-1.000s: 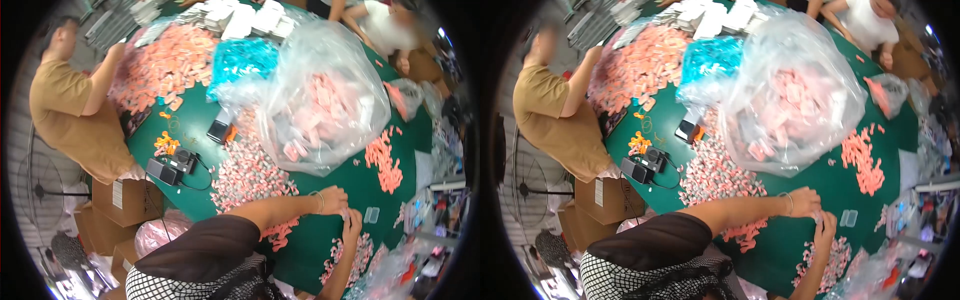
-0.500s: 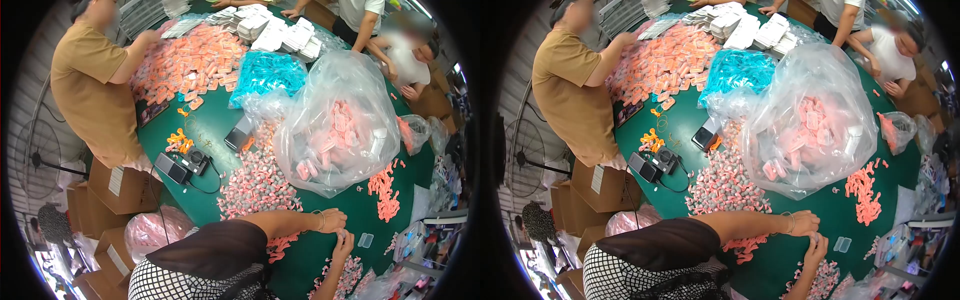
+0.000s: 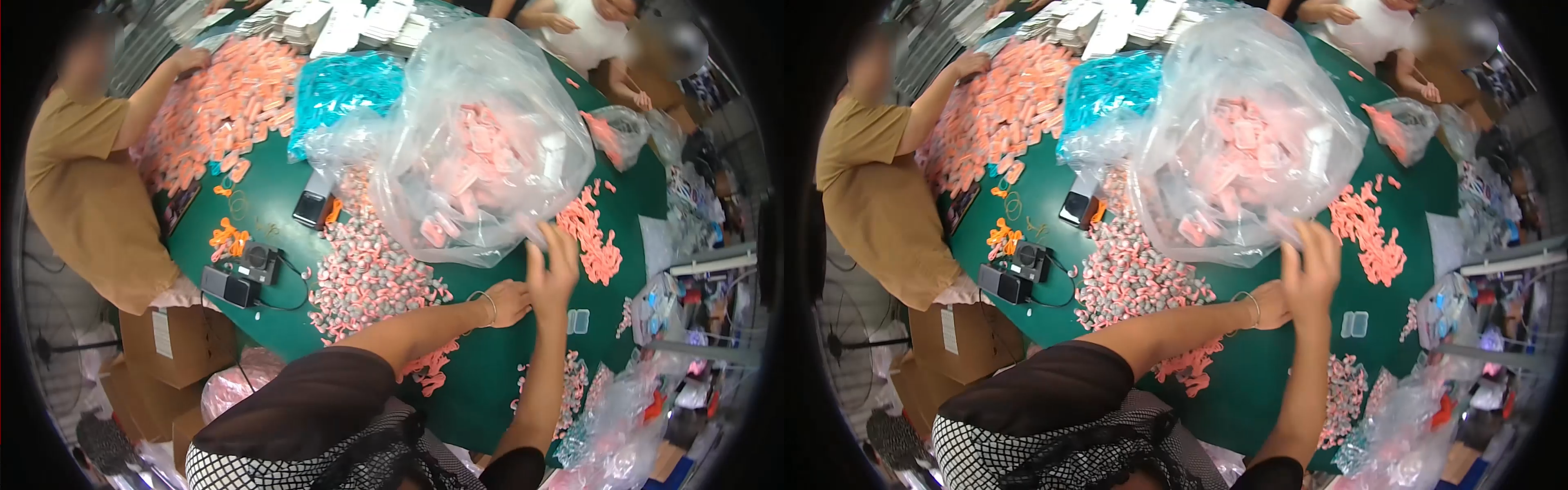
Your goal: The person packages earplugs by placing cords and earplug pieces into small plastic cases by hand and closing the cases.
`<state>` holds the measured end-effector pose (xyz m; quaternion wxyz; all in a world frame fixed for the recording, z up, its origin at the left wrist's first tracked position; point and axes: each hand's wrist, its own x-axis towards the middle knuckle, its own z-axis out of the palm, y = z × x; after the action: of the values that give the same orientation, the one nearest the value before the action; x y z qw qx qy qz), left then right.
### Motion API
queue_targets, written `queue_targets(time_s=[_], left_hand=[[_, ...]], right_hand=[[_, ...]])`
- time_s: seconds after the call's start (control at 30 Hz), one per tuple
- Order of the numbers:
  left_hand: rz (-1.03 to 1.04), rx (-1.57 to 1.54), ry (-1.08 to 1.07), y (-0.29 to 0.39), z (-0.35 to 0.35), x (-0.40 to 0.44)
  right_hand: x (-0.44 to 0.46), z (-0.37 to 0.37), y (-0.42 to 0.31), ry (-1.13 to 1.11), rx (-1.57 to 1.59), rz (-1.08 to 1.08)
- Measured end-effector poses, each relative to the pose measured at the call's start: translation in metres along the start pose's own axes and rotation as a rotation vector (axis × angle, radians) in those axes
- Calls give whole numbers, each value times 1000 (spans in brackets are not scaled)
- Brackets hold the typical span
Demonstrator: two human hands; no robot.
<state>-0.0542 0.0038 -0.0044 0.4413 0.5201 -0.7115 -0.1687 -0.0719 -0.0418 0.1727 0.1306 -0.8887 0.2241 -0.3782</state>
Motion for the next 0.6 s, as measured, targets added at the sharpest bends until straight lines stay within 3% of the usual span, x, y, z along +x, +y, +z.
queue_targets(time_s=[0.13, 0.2, 0.27, 0.3, 0.33, 0.37, 0.4, 0.5, 0.57, 0.6], left_hand=[[-1, 59, -131, 12, -26, 5], [-110, 67, -314, 23, -36, 11], [-226, -1086, 42, -26, 37, -26], [-16, -597, 93, -24, 25, -25], [55, -648, 112, -30, 30, -22], [60, -664, 12, -87, 81, -33], [162, 183, 90, -33, 23, -10], [96, 63, 72, 0, -2, -2], [-7, 18, -29, 8, -17, 3], [-15, 17, -25, 9, -17, 2]], right_hand=[[52, 46, -13, 1, -233, -187], [66, 75, 9, 35, -367, -143], [75, 92, 12, -7, -415, -31], [76, 96, 8, -20, -440, 6], [70, 104, 15, 99, -384, -98], [65, 94, 9, 168, -292, -123], [63, 78, 5, 242, -192, -166], [19, 19, 24, 375, -157, -41], [-34, -15, 71, 393, -166, 211], [-69, -33, 97, 328, -372, 299]])
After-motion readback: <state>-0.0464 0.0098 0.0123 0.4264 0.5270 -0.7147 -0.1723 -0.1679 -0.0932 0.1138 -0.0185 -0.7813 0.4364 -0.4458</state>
